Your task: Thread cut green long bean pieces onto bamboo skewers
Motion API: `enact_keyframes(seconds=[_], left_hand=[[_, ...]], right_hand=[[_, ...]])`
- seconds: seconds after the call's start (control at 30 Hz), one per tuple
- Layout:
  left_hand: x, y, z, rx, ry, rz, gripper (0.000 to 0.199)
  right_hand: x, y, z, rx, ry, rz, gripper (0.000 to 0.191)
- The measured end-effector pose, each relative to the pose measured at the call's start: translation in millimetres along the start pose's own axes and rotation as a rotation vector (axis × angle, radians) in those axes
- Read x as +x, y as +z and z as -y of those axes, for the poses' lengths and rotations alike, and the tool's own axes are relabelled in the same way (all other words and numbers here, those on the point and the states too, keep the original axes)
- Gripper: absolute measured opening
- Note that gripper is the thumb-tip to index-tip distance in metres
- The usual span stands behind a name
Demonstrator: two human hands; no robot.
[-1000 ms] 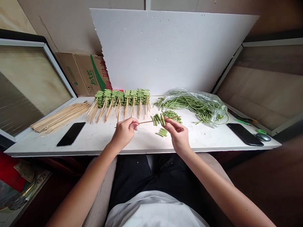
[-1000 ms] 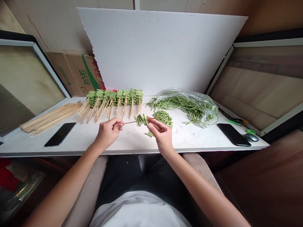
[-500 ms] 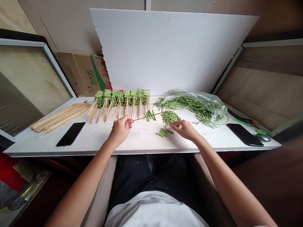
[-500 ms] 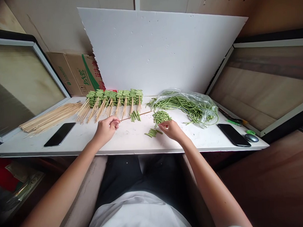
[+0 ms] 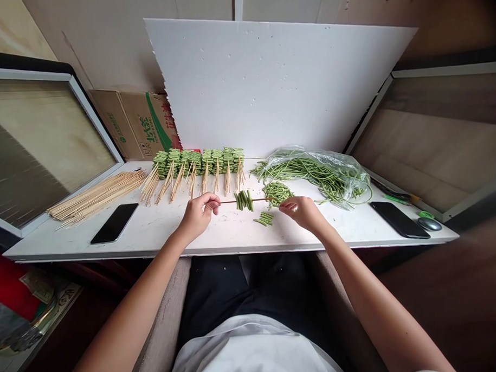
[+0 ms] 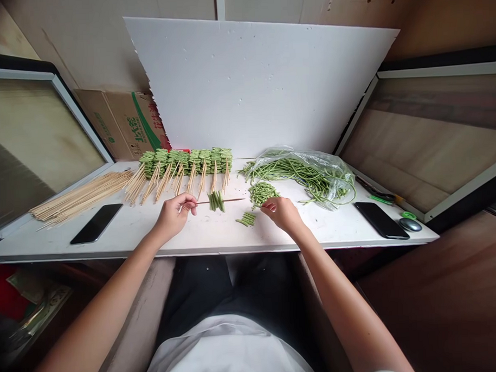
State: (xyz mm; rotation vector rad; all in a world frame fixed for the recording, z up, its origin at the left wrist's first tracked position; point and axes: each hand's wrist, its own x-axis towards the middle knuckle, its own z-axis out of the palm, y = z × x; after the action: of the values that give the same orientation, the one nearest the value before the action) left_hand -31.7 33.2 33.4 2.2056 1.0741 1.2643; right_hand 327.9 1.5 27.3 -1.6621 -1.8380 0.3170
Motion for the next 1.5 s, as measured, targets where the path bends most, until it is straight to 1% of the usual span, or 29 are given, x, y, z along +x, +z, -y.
enact_keyframes(seconds=[0.07,0.13,0.2,0.23,0.37,0.47,0.57,0.7,0.83,0.97,1.13,1.5], left_hand=[[0,1.0,1,-0.018,-0.001,0.003,0.019],[0,1.9,1,-0.030,-0.004,0.004,0.019],[-1,2.5,2,-0.037,-0.007,0.007,0.019],[-1,2.6,2,-0.038,-0.009,0.009,0.019],[-1,2.6,2,-0.036,-0.013,0.013,0.019],[-1,2.7,1,-0.013,-0.016,0.007,0.019],[-1,3.5,0,0.005,-0.029,-0.001,0.019],[-1,5.0,2,-0.009,-0.051,-0.014,0.021],[-1,5.3,4,0.033,-0.034,-0.043,0.021],[-1,4.6,3,0.054,-0.033,-0.051,0.020],[-1,4.5,2,0.072,-0.043,-0.048,0.019],[-1,4.9,3,0.090,-0.040,-0.046,0.019]], right_hand=[[1,-5,6,0.162,-0.002,-0.061,0.025],[0,-8,15,0.361,0.000,-0.089,0.037],[-3,-11,24,0.542,0.020,-0.075,0.047],[-4,-12,29,0.607,0.031,-0.058,0.049],[-11,-16,45,0.768,0.046,0.001,0.043],[-13,-16,53,0.931,0.054,0.011,0.038],[-15,-14,57,1.079,0.064,0.012,0.037],[-18,-13,61,1.134,0.059,0.019,0.034],[-20,-12,66,1.168,0.078,0.013,0.029],[-20,-11,68,1.213,0.108,-0.004,0.028],[-19,-8,65,1.228,0.141,-0.016,0.029],[-20,-4,62,1.276,0.132,0.035,0.021]])
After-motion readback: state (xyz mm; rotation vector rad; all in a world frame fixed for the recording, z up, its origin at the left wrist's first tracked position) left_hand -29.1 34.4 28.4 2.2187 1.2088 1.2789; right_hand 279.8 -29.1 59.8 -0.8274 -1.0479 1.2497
